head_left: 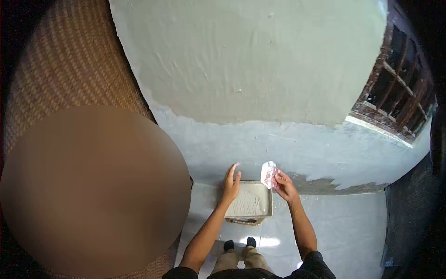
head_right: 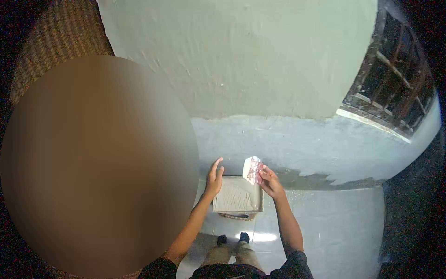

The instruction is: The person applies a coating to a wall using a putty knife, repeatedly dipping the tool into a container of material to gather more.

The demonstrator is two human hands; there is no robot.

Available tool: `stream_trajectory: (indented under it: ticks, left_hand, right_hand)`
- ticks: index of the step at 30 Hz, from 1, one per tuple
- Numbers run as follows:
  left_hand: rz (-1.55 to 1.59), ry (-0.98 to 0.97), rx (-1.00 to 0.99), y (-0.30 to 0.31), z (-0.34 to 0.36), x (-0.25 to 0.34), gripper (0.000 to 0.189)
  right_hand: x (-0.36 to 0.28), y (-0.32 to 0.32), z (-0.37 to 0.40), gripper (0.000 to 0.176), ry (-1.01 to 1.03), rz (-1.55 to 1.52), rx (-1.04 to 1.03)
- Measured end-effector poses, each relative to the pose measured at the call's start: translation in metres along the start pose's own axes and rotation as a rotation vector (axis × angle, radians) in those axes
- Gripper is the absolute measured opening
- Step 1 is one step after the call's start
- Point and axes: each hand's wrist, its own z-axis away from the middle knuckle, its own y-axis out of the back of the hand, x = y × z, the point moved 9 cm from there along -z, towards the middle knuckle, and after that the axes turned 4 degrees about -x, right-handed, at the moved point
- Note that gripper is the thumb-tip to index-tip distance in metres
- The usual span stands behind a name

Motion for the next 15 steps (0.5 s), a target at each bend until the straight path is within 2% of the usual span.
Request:
stream_trajectory:
  ticks: [2, 6, 11, 13, 14, 15]
  left_hand:
    - [-0.034, -0.125, 0.036, 0.006, -0.020, 0.042, 0.042]
    - [-0.051, -0.261, 0.032, 0.009, -0.055, 0.108, 0.044]
    - [-0.085, -0.391, 0.014, -0.002, -0.091, 0.167, 0.048]
    - [-0.099, -0.424, 0.015, -0.010, -0.103, 0.187, 0.049]
    - [-0.112, -0.448, 0.017, -0.016, -0.112, 0.196, 0.050]
    - [-0.113, -0.458, 0.016, -0.020, -0.120, 0.201, 0.050]
  right_hand:
    - [-0.039, -0.023, 0.006, 0.036, 0.143, -0.021, 0.001]
    - [-0.087, -0.032, 0.013, 0.039, 0.255, 0.010, 0.108]
    - [-0.134, -0.050, 0.011, 0.030, 0.403, 0.065, 0.160]
    - [-0.162, -0.055, 0.012, 0.026, 0.590, 0.154, 0.230]
    - [-0.168, -0.054, 0.006, 0.026, 0.602, 0.153, 0.224]
    - [-0.179, -0.046, 0.006, 0.024, 0.714, 0.261, 0.312]
